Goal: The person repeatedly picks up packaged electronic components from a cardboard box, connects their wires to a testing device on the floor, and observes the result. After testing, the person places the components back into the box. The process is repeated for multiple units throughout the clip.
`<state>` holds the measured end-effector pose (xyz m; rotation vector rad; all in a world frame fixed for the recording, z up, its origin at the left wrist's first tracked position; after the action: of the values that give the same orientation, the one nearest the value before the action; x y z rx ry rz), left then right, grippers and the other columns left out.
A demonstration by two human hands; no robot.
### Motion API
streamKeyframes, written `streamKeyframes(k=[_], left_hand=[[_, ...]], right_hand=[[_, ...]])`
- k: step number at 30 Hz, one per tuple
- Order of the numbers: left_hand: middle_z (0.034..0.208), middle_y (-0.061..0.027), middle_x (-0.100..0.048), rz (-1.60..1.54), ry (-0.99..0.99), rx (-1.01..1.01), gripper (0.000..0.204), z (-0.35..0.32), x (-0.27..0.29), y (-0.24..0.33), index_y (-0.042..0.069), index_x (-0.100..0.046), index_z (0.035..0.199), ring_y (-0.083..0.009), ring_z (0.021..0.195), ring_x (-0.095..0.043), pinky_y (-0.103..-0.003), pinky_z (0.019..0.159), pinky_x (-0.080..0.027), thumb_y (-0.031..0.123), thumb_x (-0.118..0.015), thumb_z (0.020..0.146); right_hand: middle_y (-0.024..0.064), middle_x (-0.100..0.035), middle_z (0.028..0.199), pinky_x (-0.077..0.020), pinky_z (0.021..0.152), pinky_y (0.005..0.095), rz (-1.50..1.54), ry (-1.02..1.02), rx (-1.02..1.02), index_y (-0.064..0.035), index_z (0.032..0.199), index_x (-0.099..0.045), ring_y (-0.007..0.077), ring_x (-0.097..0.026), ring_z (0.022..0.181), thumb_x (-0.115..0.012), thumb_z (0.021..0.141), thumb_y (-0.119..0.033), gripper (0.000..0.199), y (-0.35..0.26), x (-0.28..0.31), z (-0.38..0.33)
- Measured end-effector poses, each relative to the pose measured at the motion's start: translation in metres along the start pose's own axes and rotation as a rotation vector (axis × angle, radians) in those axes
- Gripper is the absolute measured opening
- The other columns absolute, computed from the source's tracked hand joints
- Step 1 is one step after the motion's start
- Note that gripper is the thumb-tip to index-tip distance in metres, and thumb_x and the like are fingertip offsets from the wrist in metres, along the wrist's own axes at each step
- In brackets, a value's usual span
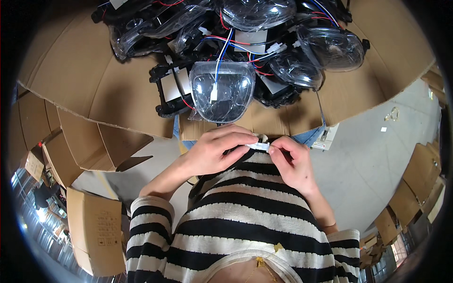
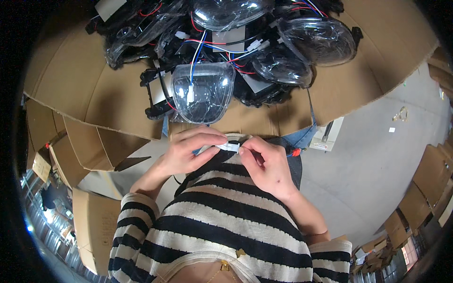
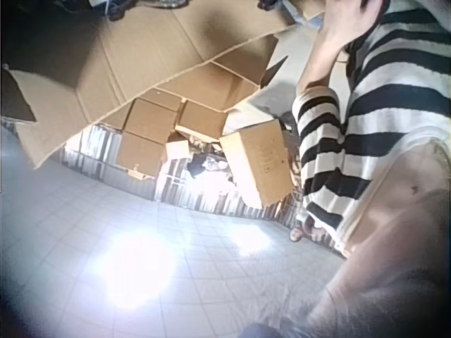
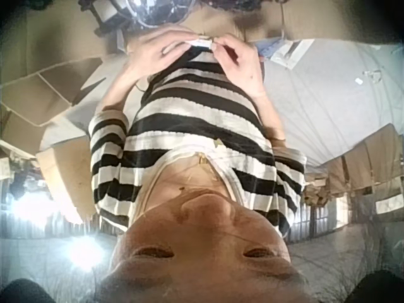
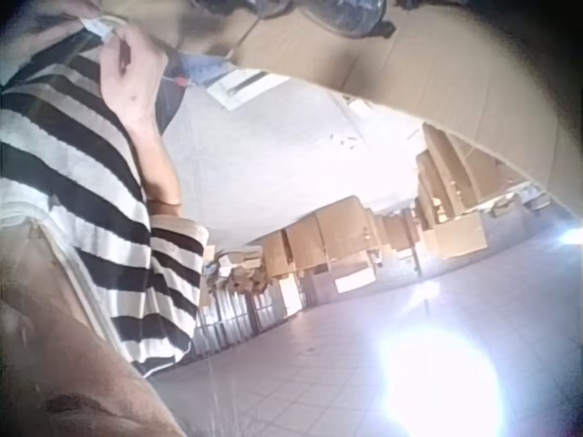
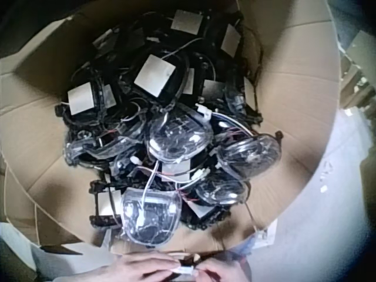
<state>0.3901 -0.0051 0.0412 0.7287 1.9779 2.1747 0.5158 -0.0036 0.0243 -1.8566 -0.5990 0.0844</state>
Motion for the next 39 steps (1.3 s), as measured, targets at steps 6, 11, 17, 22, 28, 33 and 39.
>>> streamKeyframes(k=[6,11,17,22,28,33,39], left_hand=[[0.089,-0.0089,-0.058,-0.026,-0.026,0.015,0.023,0.003,0.001,-0.001,0.003,-0.057,0.093,-0.0214,0.078,-0.057,-0.028,0.066,-0.047,-0.001,-0.059,0.071],[0.089,-0.0082,-0.058,-0.067,-0.07,0.019,0.023,0.006,0.0,-0.002,0.003,-0.058,0.093,-0.0205,0.079,-0.058,-0.028,0.067,-0.047,-0.001,-0.059,0.07],[0.087,-0.0084,-0.058,-0.064,-0.078,0.052,0.023,0.01,0.001,-0.004,0.004,-0.057,0.092,-0.0214,0.076,-0.058,-0.028,0.066,-0.047,0.0,-0.059,0.07],[0.079,-0.0086,-0.057,-0.023,-0.123,0.044,0.02,0.013,-0.005,-0.003,0.004,-0.056,0.091,-0.0224,0.069,-0.056,-0.029,0.06,-0.044,0.002,-0.059,0.071],[0.08,-0.0081,-0.057,-0.019,-0.164,0.068,0.021,0.006,-0.014,-0.007,0.004,-0.054,0.092,-0.0226,0.069,-0.056,-0.029,0.06,-0.045,0.002,-0.059,0.072],[0.086,-0.0092,-0.057,-0.055,-0.225,0.199,0.026,-0.011,-0.024,-0.016,0.005,-0.053,0.098,-0.025,0.073,-0.056,-0.032,0.064,-0.044,0.004,-0.058,0.072],[0.077,-0.0101,-0.054,0.168,-0.207,0.063,0.022,-0.013,-0.024,-0.007,0.004,-0.053,0.093,-0.0273,0.072,-0.053,-0.036,0.063,-0.042,0.011,-0.058,0.073]], right_hand=[[0.0021,-0.043,0.05,-0.0273,0.039,0.0219,-0.019,-0.005,0.041,-0.0008,0.071,-0.051,0.0055,-0.034,0.041,-0.053,0.075,-0.004,0.006,-0.005,0.0,0.001],[-0.0003,-0.04,0.05,-0.0252,0.039,0.0209,0.139,-0.145,-0.138,-0.001,0.07,-0.051,0.004,-0.032,0.043,-0.052,0.076,-0.006,0.009,0.013,-0.005,0.003],[0.0042,-0.044,0.049,-0.0308,0.039,0.0238,0.011,-0.018,-0.012,-0.0014,0.068,-0.05,0.0102,-0.041,0.04,-0.054,0.074,-0.004,0.007,-0.005,0.002,0.006],[0.0075,-0.046,0.05,-0.0346,0.04,0.0262,0.005,-0.043,-0.005,-0.0021,0.07,-0.049,0.016,-0.046,0.04,-0.053,0.073,-0.003,0.005,-0.007,-0.005,0.006],[0.0078,-0.048,0.052,-0.0331,0.04,0.0257,-0.014,-0.197,-0.068,-0.0013,0.072,-0.05,0.0139,-0.045,0.041,-0.053,0.075,-0.004,0.004,0.009,-0.011,0.004],[0.0096,-0.05,0.055,-0.0357,0.043,0.0268,-0.007,-0.266,-0.059,-0.0013,0.073,-0.051,0.0161,-0.048,0.044,-0.053,0.074,-0.006,0.005,0.01,-0.019,-0.003],[0.0109,-0.051,0.056,-0.037,0.044,0.0291,-0.135,-0.245,0.011,-0.0025,0.073,-0.052,0.0207,-0.05,0.046,-0.054,0.074,-0.009,0.007,0.003,-0.019,-0.004]])
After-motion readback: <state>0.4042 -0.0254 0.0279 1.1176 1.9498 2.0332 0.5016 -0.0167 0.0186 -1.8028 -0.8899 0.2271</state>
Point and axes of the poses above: each hand's wrist, its own z-axis towards the middle knuckle, its own x-axis out of the back of the hand, y = z × x, the point moved 9 cm from there along z, towards the middle knuckle
